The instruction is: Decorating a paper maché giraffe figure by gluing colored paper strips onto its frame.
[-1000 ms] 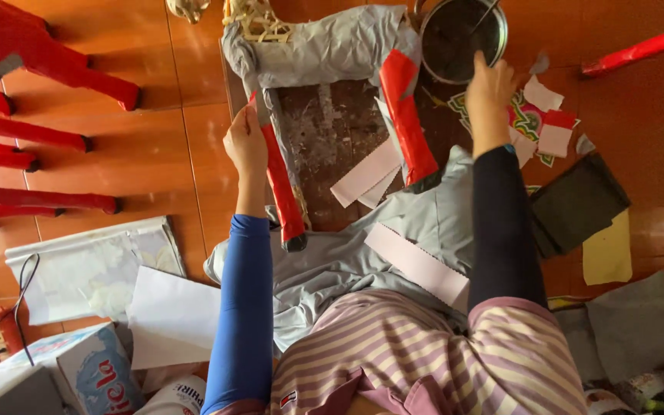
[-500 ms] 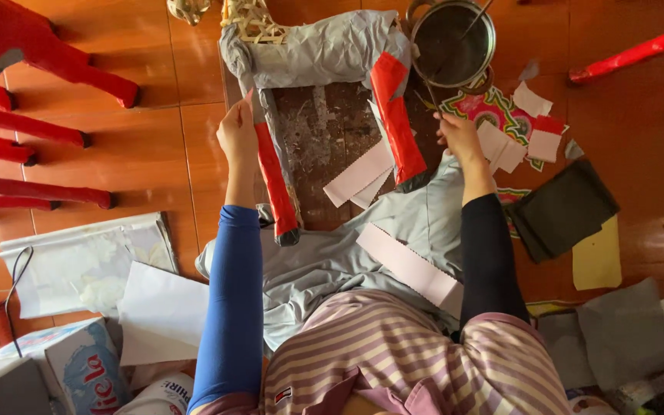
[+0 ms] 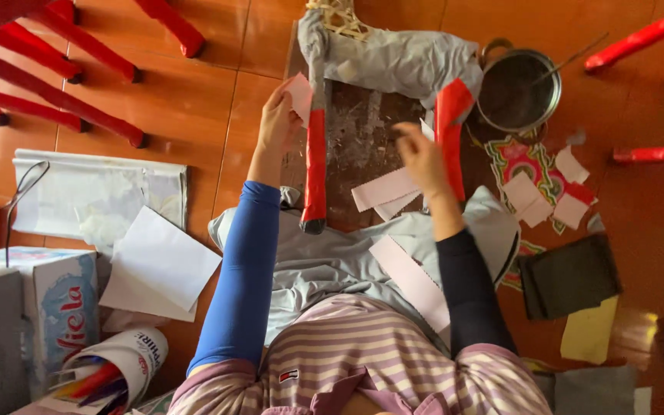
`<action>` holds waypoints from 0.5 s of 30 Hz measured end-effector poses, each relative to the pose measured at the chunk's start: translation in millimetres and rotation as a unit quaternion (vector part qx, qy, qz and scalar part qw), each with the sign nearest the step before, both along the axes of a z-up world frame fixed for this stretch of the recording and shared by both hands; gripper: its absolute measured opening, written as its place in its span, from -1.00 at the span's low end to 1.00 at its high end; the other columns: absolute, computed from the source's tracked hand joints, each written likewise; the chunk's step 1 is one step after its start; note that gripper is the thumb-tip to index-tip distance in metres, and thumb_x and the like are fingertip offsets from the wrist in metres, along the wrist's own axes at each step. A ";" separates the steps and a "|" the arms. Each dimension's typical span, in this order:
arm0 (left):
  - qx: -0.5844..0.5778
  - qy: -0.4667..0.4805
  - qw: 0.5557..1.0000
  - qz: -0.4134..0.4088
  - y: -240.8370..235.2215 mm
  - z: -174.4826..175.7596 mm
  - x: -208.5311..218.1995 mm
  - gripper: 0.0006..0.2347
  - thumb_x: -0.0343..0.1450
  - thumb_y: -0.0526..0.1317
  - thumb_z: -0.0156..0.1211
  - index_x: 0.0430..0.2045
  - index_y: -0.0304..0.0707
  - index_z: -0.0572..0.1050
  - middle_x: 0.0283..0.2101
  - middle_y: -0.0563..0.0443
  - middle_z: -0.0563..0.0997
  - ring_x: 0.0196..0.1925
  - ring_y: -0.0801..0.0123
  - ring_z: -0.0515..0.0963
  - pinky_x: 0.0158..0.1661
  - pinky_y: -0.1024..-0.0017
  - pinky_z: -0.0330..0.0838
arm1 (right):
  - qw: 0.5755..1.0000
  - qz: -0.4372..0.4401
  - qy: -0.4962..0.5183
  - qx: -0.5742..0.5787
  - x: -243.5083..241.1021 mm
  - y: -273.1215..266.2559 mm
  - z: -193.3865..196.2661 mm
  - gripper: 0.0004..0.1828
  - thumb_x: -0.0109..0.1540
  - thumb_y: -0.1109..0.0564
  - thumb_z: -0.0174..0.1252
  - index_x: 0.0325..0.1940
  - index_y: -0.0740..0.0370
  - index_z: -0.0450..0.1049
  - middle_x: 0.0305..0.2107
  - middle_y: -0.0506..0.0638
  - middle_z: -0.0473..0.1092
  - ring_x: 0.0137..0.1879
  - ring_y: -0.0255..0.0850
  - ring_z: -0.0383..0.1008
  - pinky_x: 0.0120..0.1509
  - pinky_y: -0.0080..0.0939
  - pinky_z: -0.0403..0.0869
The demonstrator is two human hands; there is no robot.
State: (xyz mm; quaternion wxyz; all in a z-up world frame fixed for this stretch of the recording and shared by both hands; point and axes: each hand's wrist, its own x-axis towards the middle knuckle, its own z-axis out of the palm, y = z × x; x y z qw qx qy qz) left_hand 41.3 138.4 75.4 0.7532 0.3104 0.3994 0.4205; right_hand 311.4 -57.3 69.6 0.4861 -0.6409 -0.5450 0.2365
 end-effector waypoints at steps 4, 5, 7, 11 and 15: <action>0.004 -0.034 0.999 -0.020 13.3 -44.6 -15.1 -0.70 0.62 -0.27 -0.13 0.27 -0.19 0.37 -0.20 0.04 0.62 -0.33 0.49 0.60 -0.35 0.53 0.51 | 0.996 0.053 -0.065 0.014 -54.4 28.5 2.0 -0.72 0.34 0.21 0.17 0.14 0.18 0.56 -0.24 0.18 0.52 -0.18 0.04 0.53 -0.10 -0.06 0.48; 0.028 -0.055 0.997 -0.040 17.5 -55.0 -18.0 -0.63 0.58 -0.38 -0.13 0.32 -0.21 0.39 -0.21 0.04 0.60 -0.34 0.50 0.58 -0.35 0.53 0.49 | 0.997 0.057 -0.040 -0.033 -62.2 32.3 3.2 -0.72 0.35 0.20 0.16 0.15 0.18 0.56 -0.24 0.20 0.52 -0.20 0.03 0.53 -0.11 -0.08 0.47; 0.053 -0.076 0.994 -0.058 18.7 -53.5 -19.0 -0.56 0.54 -0.49 -0.11 0.36 -0.23 0.41 -0.22 0.04 0.57 -0.34 0.51 0.55 -0.36 0.53 0.48 | 0.995 0.062 -0.016 -0.079 -72.1 37.3 0.7 -0.72 0.36 0.19 0.15 0.16 0.18 0.56 -0.24 0.22 0.51 -0.21 0.02 0.53 -0.11 -0.10 0.45; -0.010 -0.080 0.996 -0.034 14.0 -41.5 -16.7 -0.55 0.44 -0.57 -0.13 0.24 -0.27 0.37 -0.13 0.02 0.61 -0.24 0.41 0.61 -0.30 0.48 0.49 | 0.996 0.084 -0.008 -0.039 -74.4 45.6 2.4 -0.73 0.38 0.20 0.12 0.15 0.24 0.55 -0.25 0.21 0.52 -0.22 -0.02 0.56 -0.16 -0.13 0.47; -0.031 -0.062 0.997 -0.025 11.0 -42.4 -14.6 -0.63 0.47 -0.53 -0.09 0.18 -0.26 0.37 -0.08 -0.03 0.59 -0.13 0.36 0.66 -0.19 0.42 0.60 | 0.996 0.034 -0.043 -0.074 -61.1 57.4 -5.5 -0.73 0.38 0.20 0.11 0.14 0.23 0.56 -0.46 0.18 0.49 -0.40 -0.09 0.56 -0.28 -0.12 0.46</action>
